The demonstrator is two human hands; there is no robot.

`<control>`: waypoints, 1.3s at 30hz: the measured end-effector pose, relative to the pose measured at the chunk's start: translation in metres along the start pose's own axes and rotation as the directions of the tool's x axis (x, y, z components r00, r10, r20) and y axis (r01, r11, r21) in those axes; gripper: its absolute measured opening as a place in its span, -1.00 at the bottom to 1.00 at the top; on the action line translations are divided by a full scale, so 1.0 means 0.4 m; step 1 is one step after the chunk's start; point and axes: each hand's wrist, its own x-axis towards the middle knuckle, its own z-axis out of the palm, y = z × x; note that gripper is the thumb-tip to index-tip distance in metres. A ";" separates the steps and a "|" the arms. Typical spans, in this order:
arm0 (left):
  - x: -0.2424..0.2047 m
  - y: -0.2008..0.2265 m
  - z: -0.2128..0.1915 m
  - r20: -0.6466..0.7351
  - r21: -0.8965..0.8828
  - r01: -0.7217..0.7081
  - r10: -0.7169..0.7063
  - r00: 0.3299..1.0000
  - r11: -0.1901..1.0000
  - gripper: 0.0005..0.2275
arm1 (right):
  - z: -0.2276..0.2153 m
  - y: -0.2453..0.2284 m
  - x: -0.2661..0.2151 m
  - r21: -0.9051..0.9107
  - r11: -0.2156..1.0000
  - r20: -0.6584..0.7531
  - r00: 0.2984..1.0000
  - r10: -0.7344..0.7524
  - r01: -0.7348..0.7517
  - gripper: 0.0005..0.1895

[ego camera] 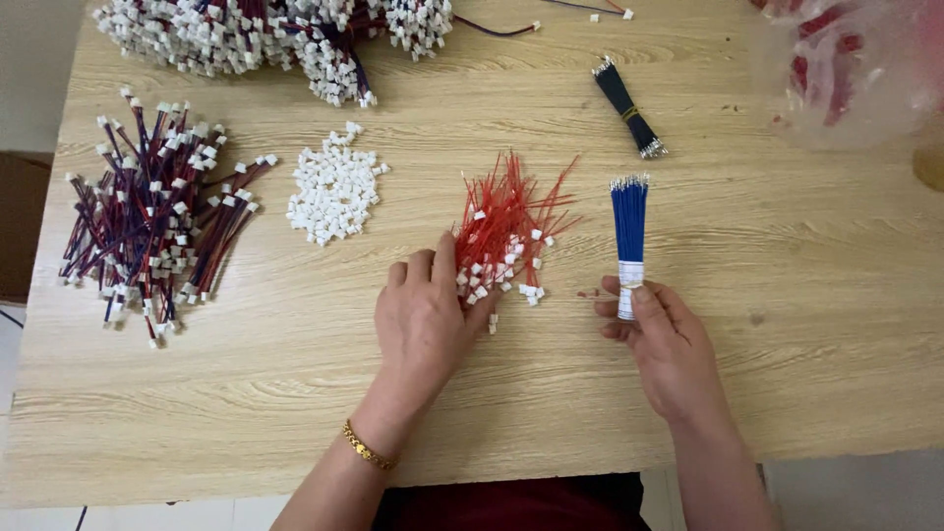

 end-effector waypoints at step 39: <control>-0.117 -0.028 0.103 -0.048 0.013 -0.508 0.508 0.860 0.861 -0.18 | -0.147 0.092 0.026 0.233 0.960 -0.104 0.985 -0.136 0.158 -0.80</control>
